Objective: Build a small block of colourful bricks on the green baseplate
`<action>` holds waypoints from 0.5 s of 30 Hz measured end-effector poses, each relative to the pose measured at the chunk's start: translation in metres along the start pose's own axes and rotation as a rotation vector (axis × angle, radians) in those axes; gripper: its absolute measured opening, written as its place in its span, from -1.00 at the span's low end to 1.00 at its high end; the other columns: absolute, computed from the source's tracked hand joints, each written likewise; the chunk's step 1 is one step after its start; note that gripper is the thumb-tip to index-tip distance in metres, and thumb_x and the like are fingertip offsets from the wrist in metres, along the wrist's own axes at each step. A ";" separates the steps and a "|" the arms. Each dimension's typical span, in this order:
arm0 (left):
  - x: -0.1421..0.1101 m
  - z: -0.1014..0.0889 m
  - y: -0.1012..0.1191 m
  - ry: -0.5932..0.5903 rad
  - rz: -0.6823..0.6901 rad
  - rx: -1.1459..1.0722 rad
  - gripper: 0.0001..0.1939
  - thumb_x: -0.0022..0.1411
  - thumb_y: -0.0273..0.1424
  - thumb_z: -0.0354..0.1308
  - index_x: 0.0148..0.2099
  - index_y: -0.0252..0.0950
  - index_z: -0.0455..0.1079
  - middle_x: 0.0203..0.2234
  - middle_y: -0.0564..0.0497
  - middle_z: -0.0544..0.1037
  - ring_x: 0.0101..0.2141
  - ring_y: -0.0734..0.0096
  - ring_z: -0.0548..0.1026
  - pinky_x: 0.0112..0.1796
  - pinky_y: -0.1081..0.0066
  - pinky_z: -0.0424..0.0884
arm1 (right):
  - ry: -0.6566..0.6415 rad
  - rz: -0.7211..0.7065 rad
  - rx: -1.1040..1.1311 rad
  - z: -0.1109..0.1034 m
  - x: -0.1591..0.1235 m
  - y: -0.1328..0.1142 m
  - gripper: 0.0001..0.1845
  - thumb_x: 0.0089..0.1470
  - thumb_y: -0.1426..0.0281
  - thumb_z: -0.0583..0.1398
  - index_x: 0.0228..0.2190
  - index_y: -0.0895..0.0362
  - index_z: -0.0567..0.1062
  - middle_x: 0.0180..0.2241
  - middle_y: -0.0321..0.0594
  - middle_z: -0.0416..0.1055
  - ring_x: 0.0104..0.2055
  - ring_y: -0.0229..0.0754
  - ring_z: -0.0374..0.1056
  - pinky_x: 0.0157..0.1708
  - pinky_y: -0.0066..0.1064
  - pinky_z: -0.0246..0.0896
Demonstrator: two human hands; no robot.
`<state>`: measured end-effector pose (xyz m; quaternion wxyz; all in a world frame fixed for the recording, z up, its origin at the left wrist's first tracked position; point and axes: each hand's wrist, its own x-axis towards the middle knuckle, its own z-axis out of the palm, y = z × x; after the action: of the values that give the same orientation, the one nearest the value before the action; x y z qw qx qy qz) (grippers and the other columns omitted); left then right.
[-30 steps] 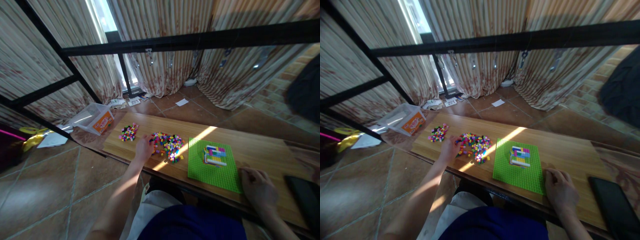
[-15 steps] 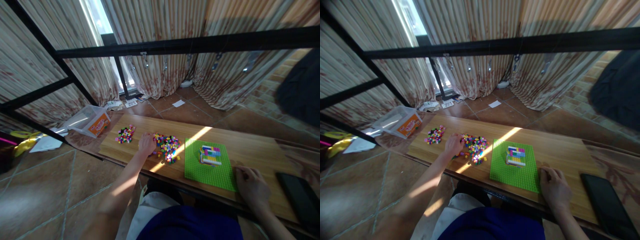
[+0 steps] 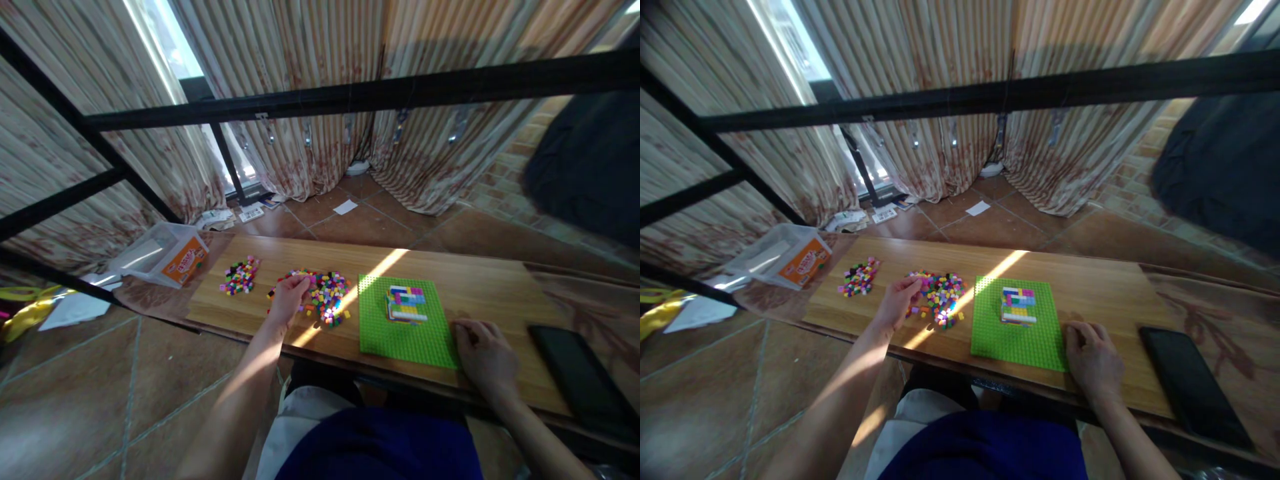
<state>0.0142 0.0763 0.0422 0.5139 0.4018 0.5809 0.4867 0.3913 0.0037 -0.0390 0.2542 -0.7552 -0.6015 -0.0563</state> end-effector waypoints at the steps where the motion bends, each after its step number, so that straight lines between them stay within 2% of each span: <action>1: -0.004 0.004 0.002 -0.024 -0.021 -0.047 -0.75 0.02 -0.22 0.22 -0.36 -0.32 0.49 -0.54 0.05 0.52 -0.63 0.63 0.31 -0.61 0.59 0.16 | -0.002 0.001 0.005 0.000 0.000 0.000 -0.66 0.12 0.22 0.04 -0.35 0.12 0.55 -0.31 -0.11 0.44 -0.42 -0.14 0.31 -0.49 -0.36 0.07; 4: -0.015 0.017 0.008 -0.077 -0.023 -0.068 -0.72 0.00 -0.20 0.25 -0.38 -0.34 0.50 -0.52 0.01 0.54 -0.58 0.58 0.40 -0.59 0.58 0.23 | 0.000 0.010 0.021 -0.002 0.000 -0.003 -0.68 0.12 0.24 0.05 -0.35 0.12 0.55 -0.30 -0.12 0.44 -0.42 -0.16 0.31 -0.45 -0.36 0.09; 8: -0.023 0.041 0.009 -0.151 -0.007 -0.069 -0.70 -0.01 -0.22 0.29 -0.27 -0.34 0.54 -0.43 -0.04 0.58 -0.51 0.53 0.47 -0.50 0.54 0.36 | -0.002 0.018 0.048 -0.004 0.001 -0.007 -0.70 0.13 0.26 0.05 -0.35 0.13 0.54 -0.31 -0.14 0.44 -0.40 -0.18 0.31 -0.45 -0.38 0.08; 12: -0.026 0.066 0.003 -0.230 -0.010 -0.060 -0.73 -0.01 -0.28 0.29 -0.26 -0.33 0.54 -0.40 -0.05 0.58 -0.48 0.56 0.46 -0.47 0.57 0.37 | -0.008 0.025 0.070 -0.004 0.002 -0.008 -0.70 0.14 0.27 0.05 -0.35 0.13 0.54 -0.31 -0.14 0.43 -0.38 -0.17 0.31 -0.46 -0.39 0.05; 15: -0.028 0.089 -0.006 -0.232 -0.007 -0.070 -0.80 0.02 -0.32 0.26 -0.30 -0.32 0.53 -0.44 -0.01 0.57 -0.50 0.58 0.45 -0.48 0.58 0.37 | -0.018 0.041 0.091 -0.004 0.003 -0.009 -0.71 0.15 0.28 0.05 -0.35 0.13 0.53 -0.30 -0.15 0.43 -0.36 -0.17 0.31 -0.44 -0.39 0.05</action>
<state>0.1068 0.0619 0.0428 0.5930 0.4352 0.5018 0.4552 0.3844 0.0055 -0.0316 0.2840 -0.7556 -0.5901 -0.0171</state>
